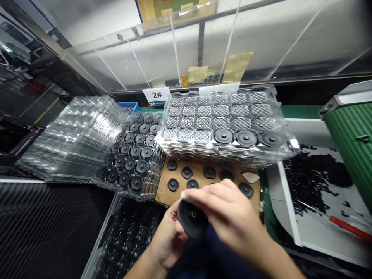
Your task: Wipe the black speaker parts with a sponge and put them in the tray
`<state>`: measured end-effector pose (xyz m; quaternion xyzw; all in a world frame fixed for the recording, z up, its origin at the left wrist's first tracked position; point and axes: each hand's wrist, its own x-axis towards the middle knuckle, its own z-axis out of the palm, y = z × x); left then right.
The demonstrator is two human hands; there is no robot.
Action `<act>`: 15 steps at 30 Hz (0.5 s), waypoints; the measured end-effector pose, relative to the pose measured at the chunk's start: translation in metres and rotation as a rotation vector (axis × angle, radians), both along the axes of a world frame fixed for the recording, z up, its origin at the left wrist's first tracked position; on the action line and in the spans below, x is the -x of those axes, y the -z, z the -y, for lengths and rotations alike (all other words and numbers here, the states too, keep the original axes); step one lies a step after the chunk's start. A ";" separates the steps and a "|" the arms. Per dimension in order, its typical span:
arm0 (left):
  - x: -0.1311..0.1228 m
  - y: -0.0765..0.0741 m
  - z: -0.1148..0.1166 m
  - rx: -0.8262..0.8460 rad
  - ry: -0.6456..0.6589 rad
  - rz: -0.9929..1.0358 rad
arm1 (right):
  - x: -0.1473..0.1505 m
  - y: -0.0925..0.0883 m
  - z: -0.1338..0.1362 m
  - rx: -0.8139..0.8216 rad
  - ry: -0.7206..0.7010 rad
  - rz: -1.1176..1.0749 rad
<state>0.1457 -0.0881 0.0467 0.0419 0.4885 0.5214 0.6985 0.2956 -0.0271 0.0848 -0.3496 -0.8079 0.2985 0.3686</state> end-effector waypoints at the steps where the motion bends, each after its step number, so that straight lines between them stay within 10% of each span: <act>1: 0.002 0.000 -0.001 -0.020 0.027 0.058 | -0.006 0.008 0.003 0.088 0.055 0.046; 8: 0.006 -0.006 -0.005 -0.063 0.002 0.256 | -0.033 0.063 0.046 0.753 0.074 -0.093; 15: -0.005 -0.013 -0.003 -0.067 0.091 0.163 | -0.009 0.013 0.025 0.209 0.340 -0.157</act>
